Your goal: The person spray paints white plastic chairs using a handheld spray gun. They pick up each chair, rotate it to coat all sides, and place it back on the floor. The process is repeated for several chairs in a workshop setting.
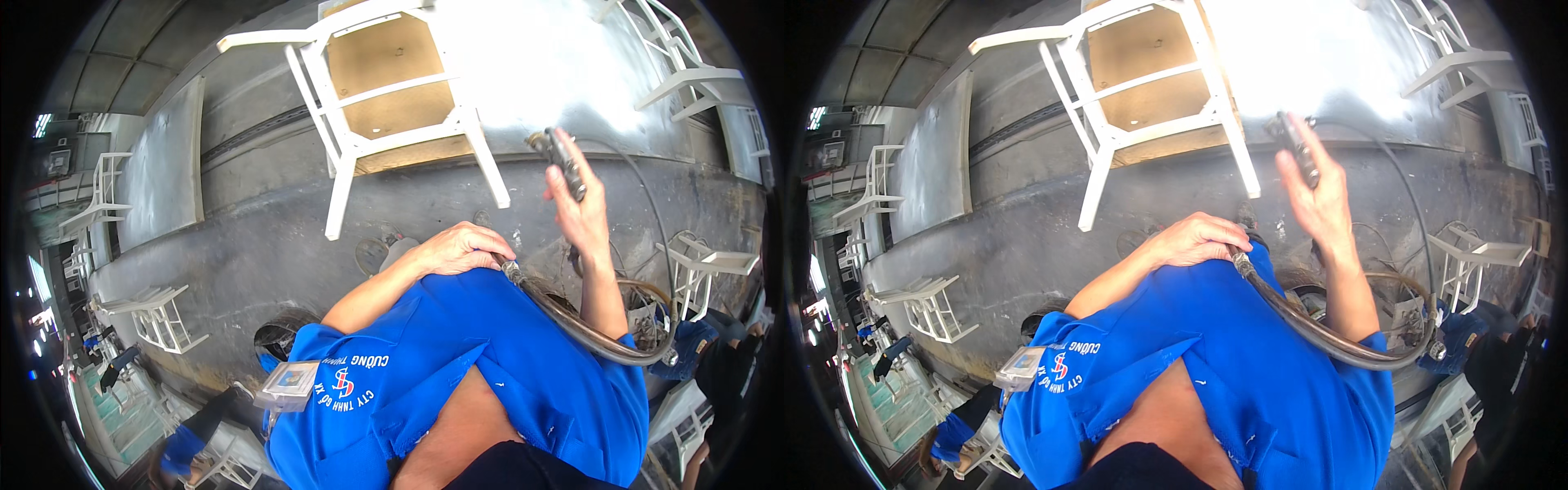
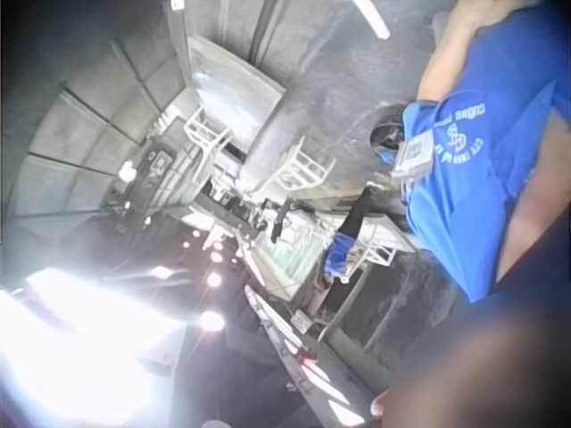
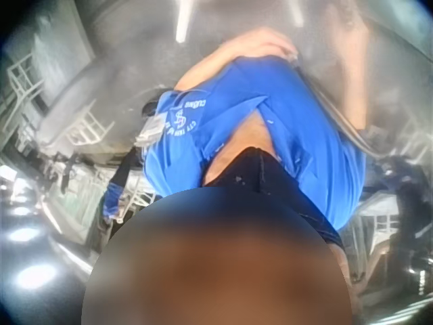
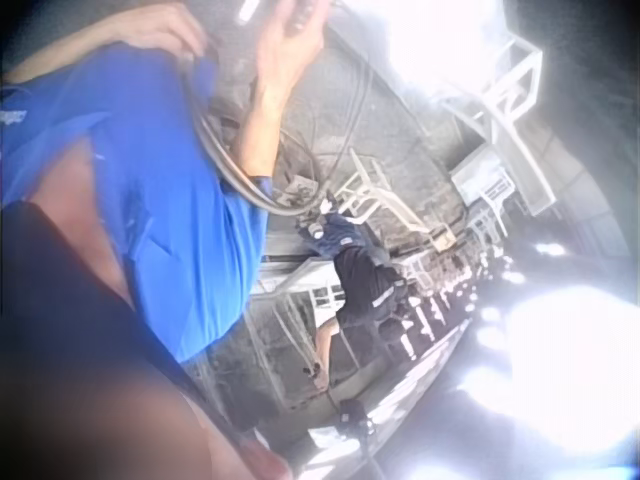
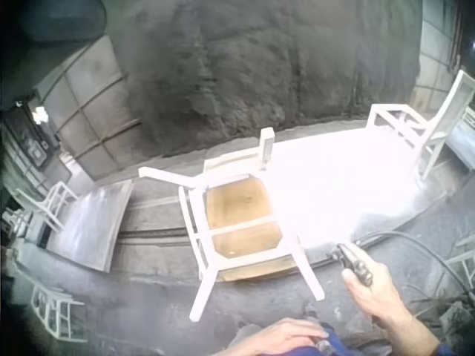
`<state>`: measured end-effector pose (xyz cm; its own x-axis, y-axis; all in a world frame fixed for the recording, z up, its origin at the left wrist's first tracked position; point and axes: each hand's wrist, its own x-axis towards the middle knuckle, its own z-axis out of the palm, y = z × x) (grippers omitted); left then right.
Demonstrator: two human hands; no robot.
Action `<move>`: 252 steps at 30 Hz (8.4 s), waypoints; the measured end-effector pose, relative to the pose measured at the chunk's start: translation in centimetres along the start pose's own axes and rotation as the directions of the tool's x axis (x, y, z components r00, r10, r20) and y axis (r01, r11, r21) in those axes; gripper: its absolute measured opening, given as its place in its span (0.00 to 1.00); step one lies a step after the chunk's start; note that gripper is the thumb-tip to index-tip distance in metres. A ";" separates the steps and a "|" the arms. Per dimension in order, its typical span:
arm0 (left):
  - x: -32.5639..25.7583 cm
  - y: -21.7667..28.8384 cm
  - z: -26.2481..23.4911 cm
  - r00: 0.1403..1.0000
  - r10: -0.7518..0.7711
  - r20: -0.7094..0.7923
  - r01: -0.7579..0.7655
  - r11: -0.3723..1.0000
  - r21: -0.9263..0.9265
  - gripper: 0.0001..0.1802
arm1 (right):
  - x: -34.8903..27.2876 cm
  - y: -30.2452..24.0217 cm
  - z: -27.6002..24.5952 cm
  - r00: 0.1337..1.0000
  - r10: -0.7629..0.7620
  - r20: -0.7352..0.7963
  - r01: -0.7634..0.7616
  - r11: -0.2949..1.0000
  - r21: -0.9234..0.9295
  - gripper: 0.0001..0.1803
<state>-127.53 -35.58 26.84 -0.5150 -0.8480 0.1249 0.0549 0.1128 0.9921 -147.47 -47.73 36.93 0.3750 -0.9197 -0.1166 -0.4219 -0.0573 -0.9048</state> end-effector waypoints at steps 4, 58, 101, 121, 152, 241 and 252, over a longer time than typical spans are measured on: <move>-6.6 0.0 -4.4 0.999 0.045 -0.002 -0.045 0.998 0.046 0.17 | 2.6 -5.4 6.4 0.999 -0.043 -0.029 0.040 0.992 -0.119 0.29; -44.4 1.2 -25.4 0.995 0.092 0.030 -0.088 0.990 -0.113 0.17 | -9.1 -16.0 49.7 0.987 0.161 -0.010 -0.151 0.899 -0.411 0.31; -55.3 -1.7 -31.8 0.976 0.046 -0.213 -0.075 0.989 -0.129 0.17 | 4.4 -8.6 57.7 0.912 0.143 -0.384 -0.307 0.858 -0.411 0.30; -55.5 -1.8 -32.2 0.992 0.010 -0.128 -0.021 0.996 -0.084 0.19 | 7.4 -18.0 56.9 0.874 -0.205 -0.441 0.036 0.931 -0.362 0.29; -50.0 -0.8 -32.9 0.996 -0.061 0.067 0.061 0.998 -0.003 0.15 | -1.0 -13.3 55.1 0.804 -0.029 -0.594 0.003 0.999 -0.045 0.30; -17.9 -0.5 -30.6 0.853 -0.277 0.442 0.273 0.959 0.075 0.16 | 11.5 -9.6 19.3 0.615 0.173 -0.770 -0.066 0.984 0.168 0.35; -15.1 -0.9 -25.6 0.884 -0.189 0.428 0.156 0.982 0.111 0.17 | 3.6 -2.9 18.0 0.551 0.379 -0.744 -0.223 0.925 0.306 0.29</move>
<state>-97.92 -36.13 24.31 -0.8316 -0.5493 -0.0817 -0.1215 0.0364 0.9919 -130.06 -43.85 31.77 -0.5670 -0.8173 -0.1025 -0.2215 0.2711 -0.9367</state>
